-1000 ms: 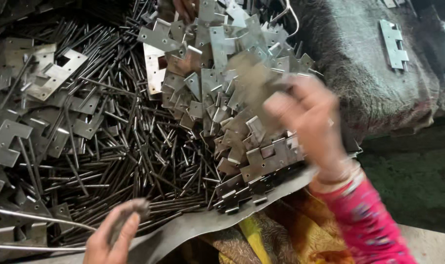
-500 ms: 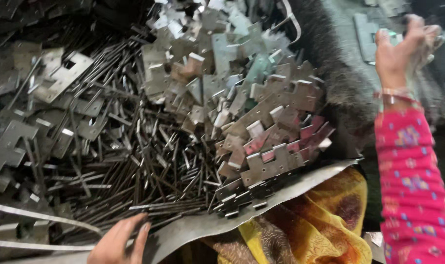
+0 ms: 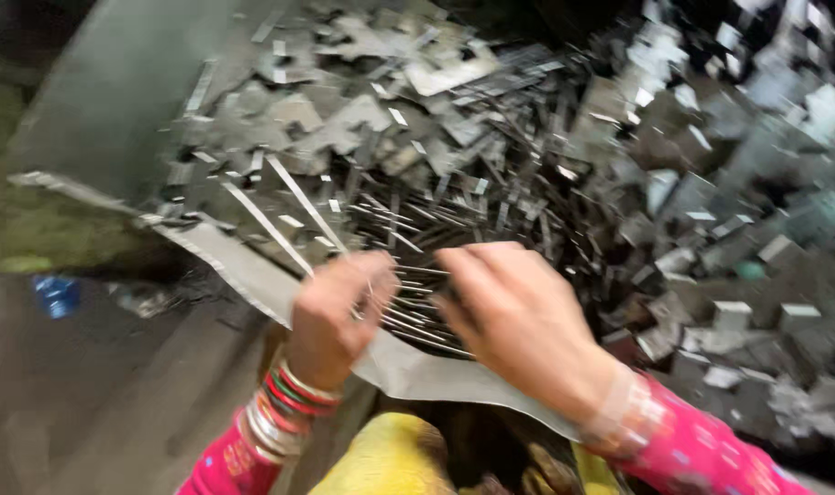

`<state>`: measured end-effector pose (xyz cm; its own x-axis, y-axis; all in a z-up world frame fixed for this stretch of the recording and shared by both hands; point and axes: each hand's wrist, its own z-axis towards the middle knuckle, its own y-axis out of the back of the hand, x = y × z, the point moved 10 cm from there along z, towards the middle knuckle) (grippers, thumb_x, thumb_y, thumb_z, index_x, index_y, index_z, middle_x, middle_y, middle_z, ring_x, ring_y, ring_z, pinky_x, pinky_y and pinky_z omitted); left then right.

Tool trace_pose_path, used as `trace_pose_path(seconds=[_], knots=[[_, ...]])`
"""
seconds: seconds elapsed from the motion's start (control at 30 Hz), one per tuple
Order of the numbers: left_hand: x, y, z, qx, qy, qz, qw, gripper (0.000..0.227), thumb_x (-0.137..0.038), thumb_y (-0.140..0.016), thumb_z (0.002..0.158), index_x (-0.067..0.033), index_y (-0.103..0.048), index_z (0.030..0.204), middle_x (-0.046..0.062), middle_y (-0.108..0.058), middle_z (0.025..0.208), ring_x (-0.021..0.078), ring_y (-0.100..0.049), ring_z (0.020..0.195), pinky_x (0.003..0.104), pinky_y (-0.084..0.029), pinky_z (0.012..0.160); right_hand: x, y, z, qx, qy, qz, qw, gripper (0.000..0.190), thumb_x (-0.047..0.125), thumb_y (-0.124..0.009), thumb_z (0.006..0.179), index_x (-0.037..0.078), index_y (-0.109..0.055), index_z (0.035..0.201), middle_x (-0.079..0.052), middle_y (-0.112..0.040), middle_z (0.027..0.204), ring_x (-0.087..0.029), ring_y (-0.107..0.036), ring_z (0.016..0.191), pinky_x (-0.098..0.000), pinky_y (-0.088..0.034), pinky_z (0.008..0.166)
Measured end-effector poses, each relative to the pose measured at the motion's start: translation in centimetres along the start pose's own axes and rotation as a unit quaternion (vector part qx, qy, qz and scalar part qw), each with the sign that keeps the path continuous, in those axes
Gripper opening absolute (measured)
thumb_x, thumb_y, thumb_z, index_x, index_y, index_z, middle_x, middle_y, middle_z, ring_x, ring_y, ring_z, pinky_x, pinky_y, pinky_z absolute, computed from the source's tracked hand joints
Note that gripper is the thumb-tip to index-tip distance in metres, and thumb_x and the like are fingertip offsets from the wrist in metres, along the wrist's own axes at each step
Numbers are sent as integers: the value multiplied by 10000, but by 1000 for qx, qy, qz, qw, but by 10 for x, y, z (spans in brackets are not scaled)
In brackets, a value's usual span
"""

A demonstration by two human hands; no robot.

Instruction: The person sits on the floor with a large metal bin on their lap, picking up metal hinge plates and rods from the pile. They insert the rods into the plates to assemble the hinges and then toss the completed units into a pile to the right.

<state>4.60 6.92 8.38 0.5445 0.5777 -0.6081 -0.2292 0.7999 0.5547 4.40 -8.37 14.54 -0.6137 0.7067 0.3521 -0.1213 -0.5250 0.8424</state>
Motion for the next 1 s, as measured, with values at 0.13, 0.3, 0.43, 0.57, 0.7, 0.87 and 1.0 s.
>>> trace_pose_path(seconds=[0.13, 0.3, 0.43, 0.57, 0.7, 0.87, 1.0], knots=[[90, 73, 8, -150, 186, -6, 971, 200, -125, -632, 1048, -20, -672, 1213, 118, -723, 1137, 222, -727, 938, 337, -573, 833, 15, -115, 38, 129, 24, 19, 991, 447, 252, -789, 822, 9, -586, 1136, -124, -610, 921, -334, -617, 874, -447, -509, 738], [134, 105, 11, -257, 127, 8, 958, 304, -110, -590, 1146, 5, -505, 1414, 149, -599, 1376, 248, -701, 1170, 360, -577, 990, 36, -201, 48, 120, 78, -112, 983, 571, 187, -717, 784, -16, -549, 1290, -166, -606, 977, -314, -632, 883, -426, -520, 610], [138, 99, -1, -277, 90, 8, 957, 391, -95, -571, 1159, 1, -406, 1500, 167, -498, 1513, 281, -682, 1243, 370, -573, 1058, 23, -227, 52, 146, 21, -127, 981, 603, 182, -687, 820, -53, -510, 1346, -173, -599, 976, -317, -630, 854, -423, -533, 568], [144, 102, -4, -292, 102, -7, 951, 418, -62, -543, 1155, -10, -351, 1522, 156, -404, 1567, 286, -635, 1310, 383, -548, 1097, 2, -222, 63, 156, -39, -111, 981, 643, 170, -718, 745, -79, -498, 1295, -191, -622, 942, -336, -649, 836, -444, -548, 588], [148, 105, -13, -333, 88, -64, 937, 437, -26, -489, 1172, -19, -264, 1546, 146, -291, 1624, 284, -537, 1408, 403, -478, 1178, -33, -211, 70, 171, -147, 86, 970, 530, 173, -680, 933, 11, -507, 1407, -214, -729, 875, -370, -724, 834, -462, -567, 730], [147, 111, -18, -357, 93, -18, 929, 491, -18, -499, 1153, 7, -263, 1582, 176, -249, 1650, 315, -422, 1492, 428, -409, 1252, -74, -209, 81, 223, -266, 224, 911, 931, 359, -895, 730, -20, -374, 1402, -248, -709, 850, -319, -728, 721, -413, -585, 640], [142, 114, -17, -371, 99, 28, 923, 481, -32, -514, 1141, 21, -292, 1564, 204, -246, 1641, 339, -347, 1525, 457, -365, 1289, -73, -189, 90, 229, -132, -183, 947, 985, 252, -813, 756, 35, -309, 1574, -193, -645, 950, -310, -700, 678, -420, -565, 561]])
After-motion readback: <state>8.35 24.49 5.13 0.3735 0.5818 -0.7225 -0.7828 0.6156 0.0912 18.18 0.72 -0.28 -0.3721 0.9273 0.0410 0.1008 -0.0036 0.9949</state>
